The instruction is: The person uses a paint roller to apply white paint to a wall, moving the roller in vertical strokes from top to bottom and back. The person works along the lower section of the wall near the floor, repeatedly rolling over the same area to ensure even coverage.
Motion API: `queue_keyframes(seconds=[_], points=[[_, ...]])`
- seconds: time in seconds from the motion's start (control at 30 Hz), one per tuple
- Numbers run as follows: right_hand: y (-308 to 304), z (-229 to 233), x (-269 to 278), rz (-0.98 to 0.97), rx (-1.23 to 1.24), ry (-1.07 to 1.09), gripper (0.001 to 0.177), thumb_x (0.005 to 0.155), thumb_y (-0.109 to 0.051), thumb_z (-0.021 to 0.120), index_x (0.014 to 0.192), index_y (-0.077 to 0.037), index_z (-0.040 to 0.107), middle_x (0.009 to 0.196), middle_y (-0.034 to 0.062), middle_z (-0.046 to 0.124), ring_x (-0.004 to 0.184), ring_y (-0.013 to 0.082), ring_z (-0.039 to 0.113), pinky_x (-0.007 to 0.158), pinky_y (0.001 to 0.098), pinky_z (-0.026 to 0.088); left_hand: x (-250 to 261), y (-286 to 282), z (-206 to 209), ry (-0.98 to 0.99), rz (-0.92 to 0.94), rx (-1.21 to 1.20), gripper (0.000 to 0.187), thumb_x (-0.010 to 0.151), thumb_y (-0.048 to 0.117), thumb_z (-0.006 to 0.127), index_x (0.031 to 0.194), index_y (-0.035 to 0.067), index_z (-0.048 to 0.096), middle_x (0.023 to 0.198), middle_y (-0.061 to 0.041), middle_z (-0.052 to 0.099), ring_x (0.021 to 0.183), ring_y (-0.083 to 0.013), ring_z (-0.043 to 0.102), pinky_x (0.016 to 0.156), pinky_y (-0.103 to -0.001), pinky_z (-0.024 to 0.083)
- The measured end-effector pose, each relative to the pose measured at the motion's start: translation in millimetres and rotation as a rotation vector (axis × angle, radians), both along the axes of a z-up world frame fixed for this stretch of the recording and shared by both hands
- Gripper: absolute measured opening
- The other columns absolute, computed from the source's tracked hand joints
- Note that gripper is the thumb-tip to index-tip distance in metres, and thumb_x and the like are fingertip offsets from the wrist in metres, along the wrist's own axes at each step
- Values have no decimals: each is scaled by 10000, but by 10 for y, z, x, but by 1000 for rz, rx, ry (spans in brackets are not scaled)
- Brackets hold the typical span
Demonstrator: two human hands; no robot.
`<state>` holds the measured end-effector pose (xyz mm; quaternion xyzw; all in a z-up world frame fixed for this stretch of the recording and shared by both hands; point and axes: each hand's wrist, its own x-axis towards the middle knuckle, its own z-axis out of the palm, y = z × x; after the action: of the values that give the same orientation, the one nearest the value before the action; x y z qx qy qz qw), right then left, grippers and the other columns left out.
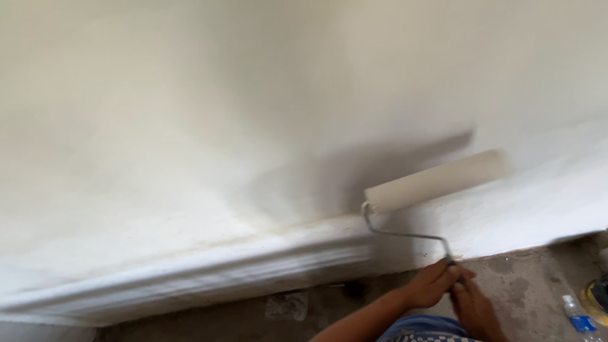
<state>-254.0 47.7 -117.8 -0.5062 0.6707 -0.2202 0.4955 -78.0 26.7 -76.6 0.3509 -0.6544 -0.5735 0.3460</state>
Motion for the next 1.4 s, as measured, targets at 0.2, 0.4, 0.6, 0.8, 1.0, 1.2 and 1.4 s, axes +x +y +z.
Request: queue_keyframes(seconds=[0.2, 0.4, 0.6, 0.8, 1.0, 1.2, 1.4], points=[[-419, 650, -371, -110, -191, -109, 467, 1106, -359, 306, 1151, 26, 565, 633, 103, 532, 511, 200, 497, 461, 371, 419, -555, -731, 579, -152, -160, -133, 595, 1154, 461, 254, 1393, 35, 593, 1163, -200, 687, 1051, -298, 691, 986, -445, 547], [-953, 1159, -531, -134, -320, -195, 351, 1040, -401, 376, 1155, -145, 585, 575, 76, 487, 456, 170, 413, 444, 360, 351, -806, -1227, 816, 46, -34, -52, 577, 1139, 504, 295, 1309, 24, 567, 1314, -164, 661, 1142, -310, 675, 969, -472, 584], [-1681, 1958, -394, 141, -421, 97, 897, 1068, -666, 104, 639, -17, 551, 462, 83, 487, 418, 203, 497, 470, 347, 443, -703, -1778, 1518, -144, 100, -315, 597, 1139, 501, 261, 1278, 67, 646, 1185, -135, 728, 1089, -285, 715, 1040, -410, 515], [-2101, 3190, -152, 149, -760, -140, 759, 1074, -668, 171, 779, -60, 515, 544, 66, 492, 462, 173, 486, 434, 359, 380, -548, -2322, 2711, 90, 267, -548, 645, 1111, 559, 341, 1274, 48, 700, 1201, -121, 770, 1080, -238, 757, 954, -357, 608], [-2111, 2607, -99, 126, -695, -100, 782, 1038, -662, 130, 699, -75, 519, 489, 64, 487, 425, 172, 491, 430, 347, 404, -490, -2192, 2155, 29, 276, -473, 596, 1115, 513, 364, 1258, 36, 691, 1126, -164, 778, 1026, -285, 766, 936, -400, 600], [-1159, 790, -395, 97, -364, -187, 546, 1036, -499, 238, 866, -111, 582, 481, 35, 471, 392, 141, 455, 391, 318, 395, -742, -1169, 415, -154, 151, -147, 606, 1162, 477, 243, 1240, 57, 673, 1127, -176, 729, 986, -295, 716, 979, -438, 551], [-1095, 822, -328, 52, -460, -163, 517, 1038, -489, 241, 929, -133, 600, 496, 25, 485, 397, 125, 473, 388, 301, 416, -753, -1196, 520, -194, 189, -75, 627, 1155, 496, 215, 1196, 80, 682, 1086, -126, 745, 896, -260, 740, 946, -401, 571]])
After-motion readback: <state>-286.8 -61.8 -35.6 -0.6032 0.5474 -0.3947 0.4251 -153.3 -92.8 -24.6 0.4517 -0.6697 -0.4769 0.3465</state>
